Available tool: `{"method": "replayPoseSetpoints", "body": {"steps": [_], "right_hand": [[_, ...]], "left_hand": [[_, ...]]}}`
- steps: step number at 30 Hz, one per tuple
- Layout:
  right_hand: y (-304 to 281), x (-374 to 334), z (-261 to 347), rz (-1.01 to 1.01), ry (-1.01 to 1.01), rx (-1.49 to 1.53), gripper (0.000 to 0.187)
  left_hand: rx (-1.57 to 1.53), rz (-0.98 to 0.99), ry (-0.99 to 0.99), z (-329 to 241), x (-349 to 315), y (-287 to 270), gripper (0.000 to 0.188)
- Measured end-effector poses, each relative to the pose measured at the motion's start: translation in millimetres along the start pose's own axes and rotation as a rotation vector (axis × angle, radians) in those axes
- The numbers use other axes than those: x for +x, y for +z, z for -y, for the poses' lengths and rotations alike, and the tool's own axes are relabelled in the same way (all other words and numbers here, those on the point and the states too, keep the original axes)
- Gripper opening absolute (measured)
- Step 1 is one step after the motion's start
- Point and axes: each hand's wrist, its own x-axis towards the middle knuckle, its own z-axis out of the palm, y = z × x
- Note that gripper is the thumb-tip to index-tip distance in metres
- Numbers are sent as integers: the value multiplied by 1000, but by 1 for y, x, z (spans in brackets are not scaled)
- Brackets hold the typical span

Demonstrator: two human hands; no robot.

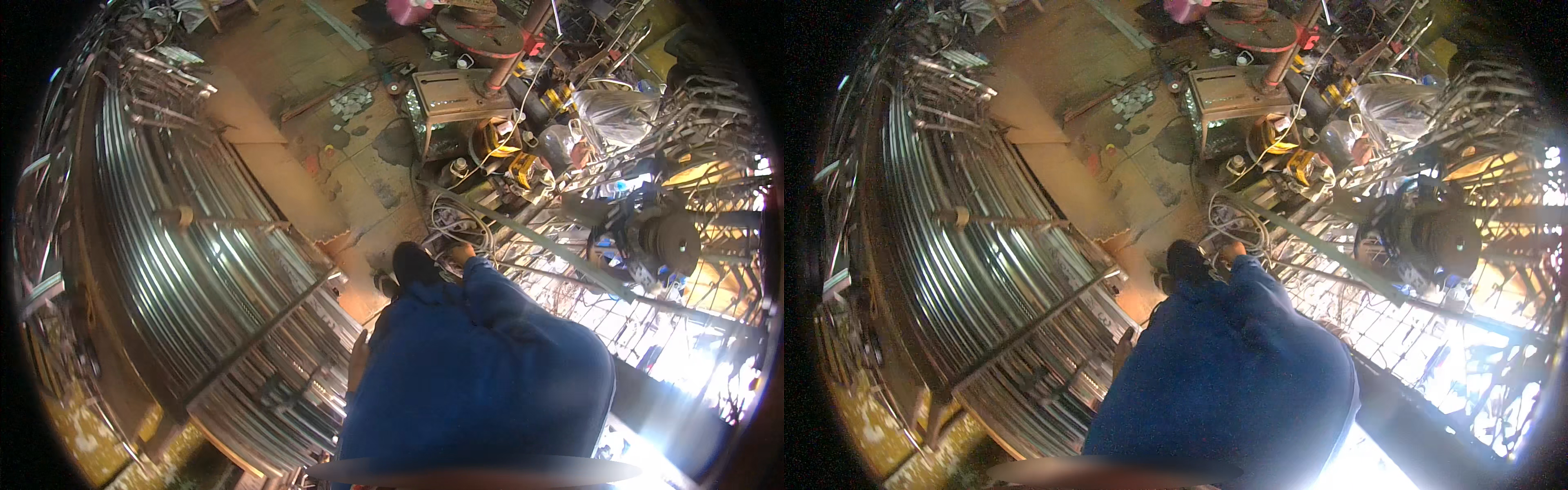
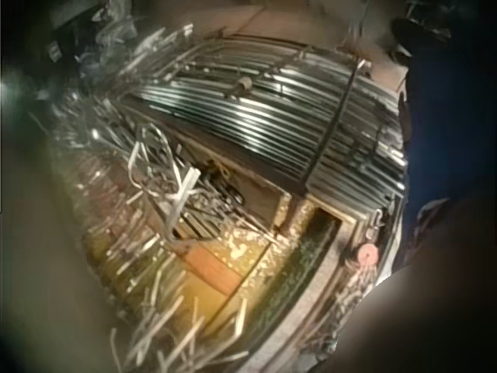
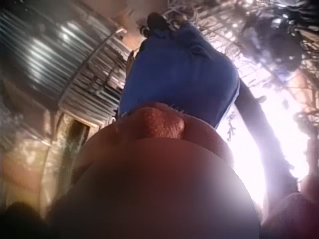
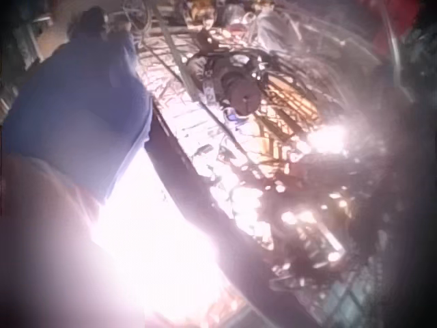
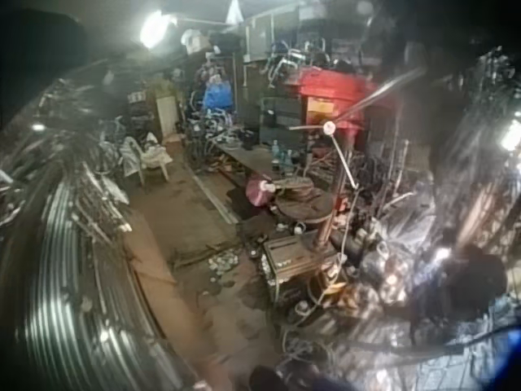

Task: The person operates a red drill press to drill a hole into a small metal bracket. They secure the bracket, lower the drill head using the lever, and then remove the bracket after drilling.

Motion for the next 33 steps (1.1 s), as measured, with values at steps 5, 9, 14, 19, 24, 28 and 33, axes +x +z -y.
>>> {"method": "replayPoseSetpoints", "body": {"steps": [5,9,14,19,24,28,33], "right_hand": [[-60,25,65,-459,478,995,27],[-144,18,58,-390,515,-133,25],[-229,-41,13,22,820,-23,30],[-294,-16,22,249,901,336,41],[-342,8,39,280,986,507,57],[-348,-4,53,239,788,442,56],[-377,3,83,-39,918,537,55]], "left_hand": [[-70,-25,-195,-68,90,-37,52],[-85,1,-311,-135,173,-41,51],[-59,64,-349,-224,284,-29,50],[79,137,-182,-286,411,6,46],[243,486,-103,-332,506,45,43],[422,778,-2,-365,577,90,48],[712,1205,143,-392,656,165,52]]}}
